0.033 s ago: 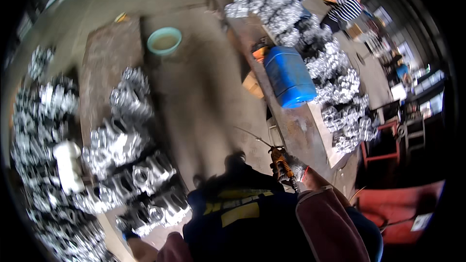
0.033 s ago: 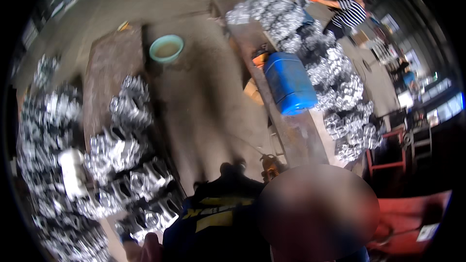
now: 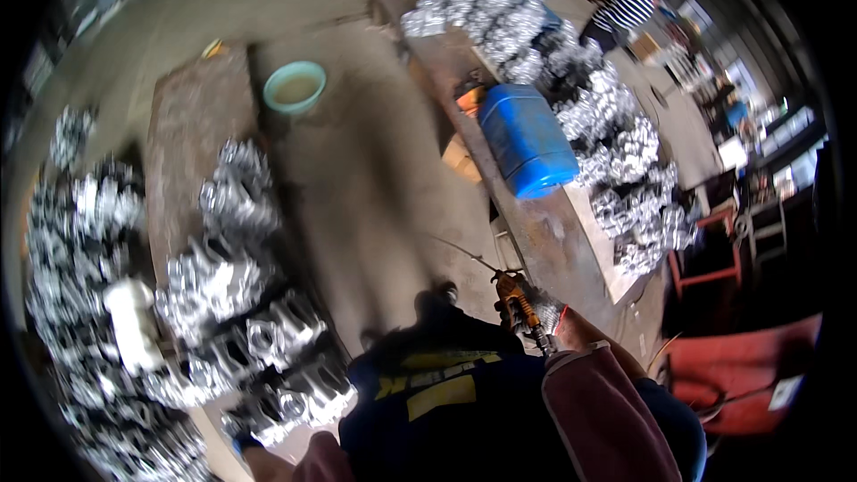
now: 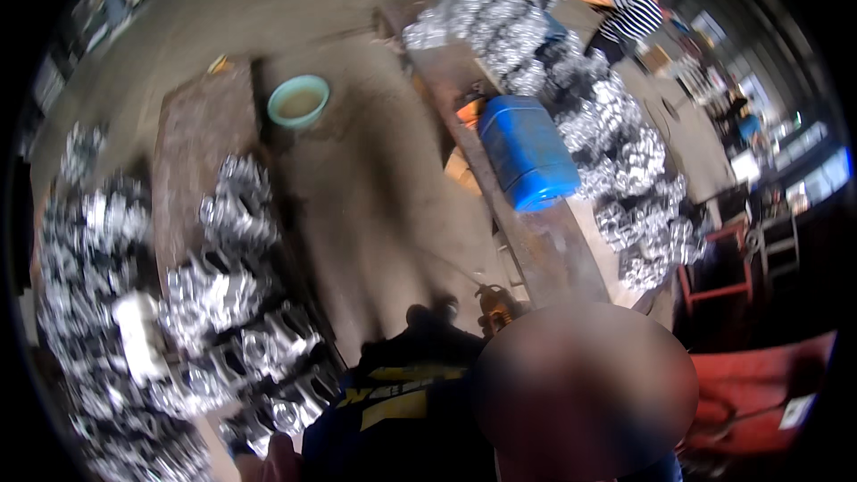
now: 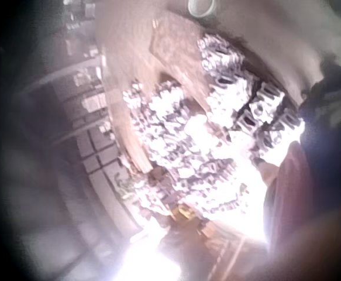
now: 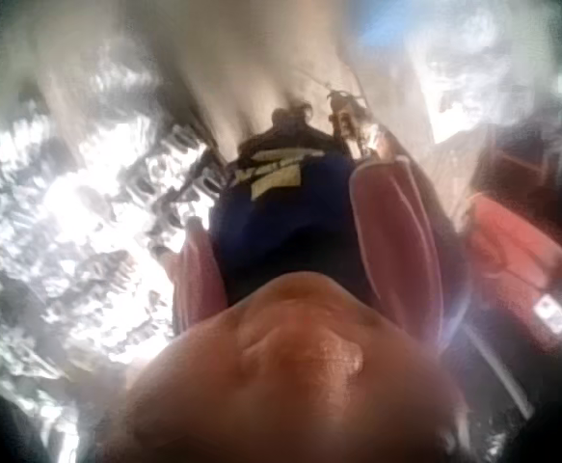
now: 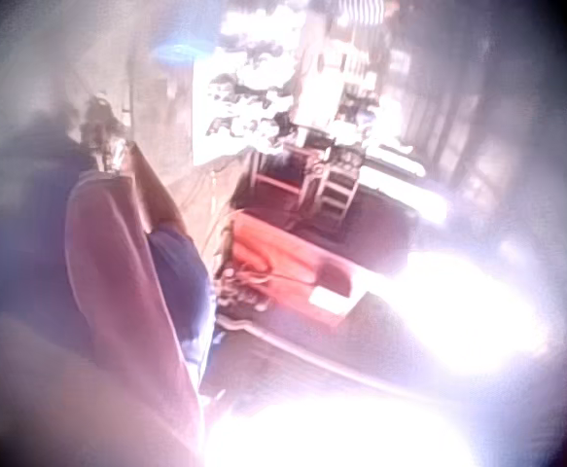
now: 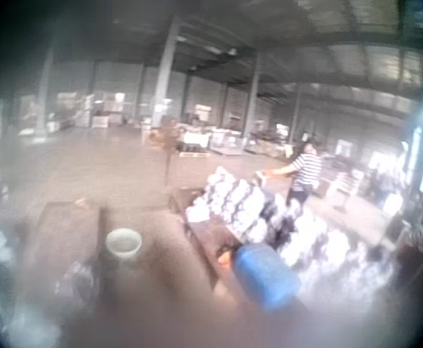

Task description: The person uses a blow gun to clean cast metal parts, dips them into a bucket of liquid, and moves them between different stacks on a table and the floor.

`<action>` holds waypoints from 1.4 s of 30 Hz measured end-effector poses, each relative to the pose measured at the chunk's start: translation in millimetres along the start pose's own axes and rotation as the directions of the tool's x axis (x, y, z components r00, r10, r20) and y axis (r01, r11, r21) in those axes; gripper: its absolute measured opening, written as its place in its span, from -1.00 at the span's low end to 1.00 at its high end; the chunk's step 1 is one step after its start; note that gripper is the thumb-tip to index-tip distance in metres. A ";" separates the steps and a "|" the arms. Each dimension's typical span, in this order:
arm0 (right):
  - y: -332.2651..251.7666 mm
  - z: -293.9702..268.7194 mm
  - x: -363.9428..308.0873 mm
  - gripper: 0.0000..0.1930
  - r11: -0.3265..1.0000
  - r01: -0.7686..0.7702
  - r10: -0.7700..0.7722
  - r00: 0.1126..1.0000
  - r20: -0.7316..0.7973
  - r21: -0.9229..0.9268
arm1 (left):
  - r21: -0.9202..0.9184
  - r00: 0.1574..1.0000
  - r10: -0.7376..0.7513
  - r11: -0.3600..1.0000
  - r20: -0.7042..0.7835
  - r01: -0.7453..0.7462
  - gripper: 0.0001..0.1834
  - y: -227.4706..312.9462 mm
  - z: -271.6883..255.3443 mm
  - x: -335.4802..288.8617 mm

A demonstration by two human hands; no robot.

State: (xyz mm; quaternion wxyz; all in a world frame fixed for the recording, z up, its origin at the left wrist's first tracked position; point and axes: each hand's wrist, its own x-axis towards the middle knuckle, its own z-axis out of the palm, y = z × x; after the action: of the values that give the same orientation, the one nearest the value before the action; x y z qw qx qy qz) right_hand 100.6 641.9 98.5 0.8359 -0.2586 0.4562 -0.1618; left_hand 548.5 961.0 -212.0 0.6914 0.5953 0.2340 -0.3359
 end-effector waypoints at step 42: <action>-121.8 -268.2 -35.4 -0.25 0.451 0.794 0.384 0.238 -0.892 0.407 | 0.791 -0.112 -0.949 0.309 0.296 -0.528 -0.29 -529.3 1096.7 -413.4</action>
State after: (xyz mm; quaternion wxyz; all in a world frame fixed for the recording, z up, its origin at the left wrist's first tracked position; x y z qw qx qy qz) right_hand -149.5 484.2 72.5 0.3408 0.2762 0.6513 -0.6191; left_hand -203.4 -72.0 -66.2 0.0439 0.3119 -0.4117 -0.8552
